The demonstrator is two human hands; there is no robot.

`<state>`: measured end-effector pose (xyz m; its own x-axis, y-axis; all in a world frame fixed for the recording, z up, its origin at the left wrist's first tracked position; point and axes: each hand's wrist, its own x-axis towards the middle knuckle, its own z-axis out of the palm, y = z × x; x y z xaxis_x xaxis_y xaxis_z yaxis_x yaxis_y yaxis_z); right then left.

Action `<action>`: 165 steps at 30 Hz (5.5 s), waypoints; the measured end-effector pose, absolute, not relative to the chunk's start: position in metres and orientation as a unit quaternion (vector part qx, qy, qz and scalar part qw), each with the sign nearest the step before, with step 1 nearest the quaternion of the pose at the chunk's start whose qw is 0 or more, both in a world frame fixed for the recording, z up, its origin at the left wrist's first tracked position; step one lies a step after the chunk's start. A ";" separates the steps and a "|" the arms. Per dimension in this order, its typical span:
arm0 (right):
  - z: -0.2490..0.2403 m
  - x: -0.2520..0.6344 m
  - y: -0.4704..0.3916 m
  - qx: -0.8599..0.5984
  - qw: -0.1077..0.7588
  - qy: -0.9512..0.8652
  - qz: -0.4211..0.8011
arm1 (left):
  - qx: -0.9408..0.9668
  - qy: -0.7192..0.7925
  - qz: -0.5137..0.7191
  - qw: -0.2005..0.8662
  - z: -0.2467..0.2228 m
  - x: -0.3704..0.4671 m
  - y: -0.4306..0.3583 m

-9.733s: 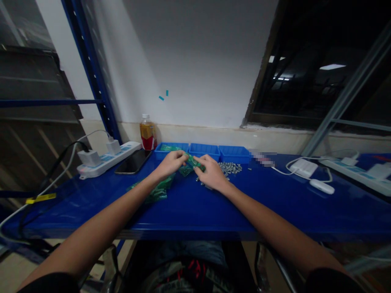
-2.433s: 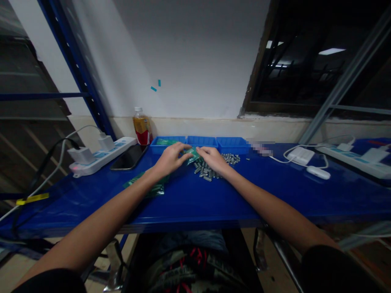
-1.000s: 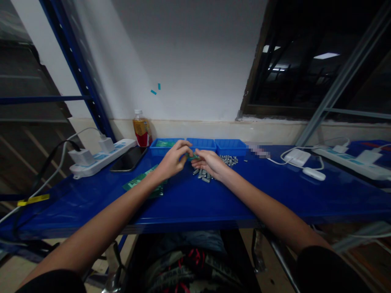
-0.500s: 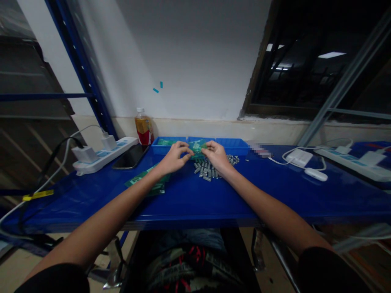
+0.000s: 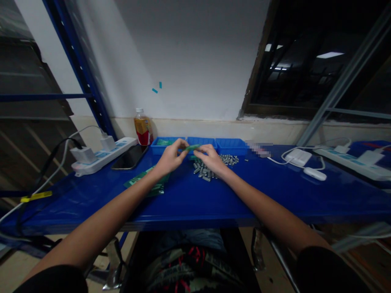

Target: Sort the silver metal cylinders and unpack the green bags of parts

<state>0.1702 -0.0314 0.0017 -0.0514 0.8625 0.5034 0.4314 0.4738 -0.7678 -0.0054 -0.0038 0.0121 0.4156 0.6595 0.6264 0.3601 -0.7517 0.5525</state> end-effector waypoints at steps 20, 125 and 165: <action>0.004 0.166 -0.032 -0.379 0.571 -0.595 0.420 | 0.778 0.277 0.440 0.354 0.016 -0.005 -0.008; 0.000 0.167 -0.047 -0.387 0.441 -0.807 -0.066 | 0.648 0.357 0.395 0.545 0.012 0.004 -0.010; -0.001 0.172 -0.025 -0.432 0.593 -0.656 0.176 | 0.852 0.293 0.433 0.035 0.008 0.005 -0.021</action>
